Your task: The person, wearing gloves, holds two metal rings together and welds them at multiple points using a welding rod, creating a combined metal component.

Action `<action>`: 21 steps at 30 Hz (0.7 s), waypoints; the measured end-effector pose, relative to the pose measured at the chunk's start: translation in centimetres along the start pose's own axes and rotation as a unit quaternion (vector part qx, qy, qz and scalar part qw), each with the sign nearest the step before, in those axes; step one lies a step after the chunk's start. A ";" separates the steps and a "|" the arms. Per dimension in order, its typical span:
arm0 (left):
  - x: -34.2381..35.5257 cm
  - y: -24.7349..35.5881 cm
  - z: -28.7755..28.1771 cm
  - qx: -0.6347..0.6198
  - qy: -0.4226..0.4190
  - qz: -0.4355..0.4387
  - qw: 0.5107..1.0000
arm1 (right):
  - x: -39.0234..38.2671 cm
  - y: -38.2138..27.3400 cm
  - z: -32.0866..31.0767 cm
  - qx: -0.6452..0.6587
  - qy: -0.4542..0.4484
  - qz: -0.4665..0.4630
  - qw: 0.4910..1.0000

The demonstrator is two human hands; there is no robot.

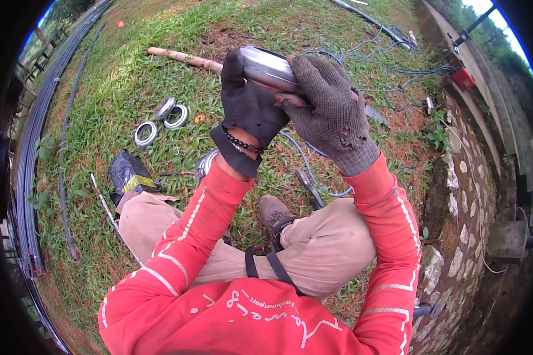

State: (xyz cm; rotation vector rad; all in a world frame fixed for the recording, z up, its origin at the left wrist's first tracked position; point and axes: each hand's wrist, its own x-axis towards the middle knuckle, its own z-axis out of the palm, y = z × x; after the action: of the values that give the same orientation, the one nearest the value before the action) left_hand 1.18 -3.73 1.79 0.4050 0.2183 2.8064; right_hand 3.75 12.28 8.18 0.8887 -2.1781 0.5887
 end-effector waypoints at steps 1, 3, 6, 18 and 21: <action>-0.2 0.1 0.2 -0.011 0.003 -0.003 1.000 | 0.1 0.0 0.1 -0.003 0.006 -0.017 1.000; -0.4 0.2 0.3 -0.014 -0.001 0.001 1.000 | 0.3 -0.2 0.1 -0.007 0.012 -0.035 0.999; -0.2 0.0 -0.1 -0.007 -0.007 0.011 1.000 | 0.4 -0.6 0.0 -0.034 0.009 -0.045 0.998; 0.0 -0.5 -1.3 -0.007 0.008 0.031 0.999 | 0.2 -0.4 -0.2 -0.051 -0.014 -0.066 0.996; 0.3 -0.3 -2.0 0.003 -0.008 0.025 1.000 | 0.0 -0.1 -0.2 -0.039 -0.015 -0.051 0.998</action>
State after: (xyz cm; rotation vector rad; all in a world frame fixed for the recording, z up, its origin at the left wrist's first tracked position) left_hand 0.38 -3.58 -0.04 0.4408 0.2148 2.8509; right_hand 3.95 12.35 8.31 0.9643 -2.1524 0.4409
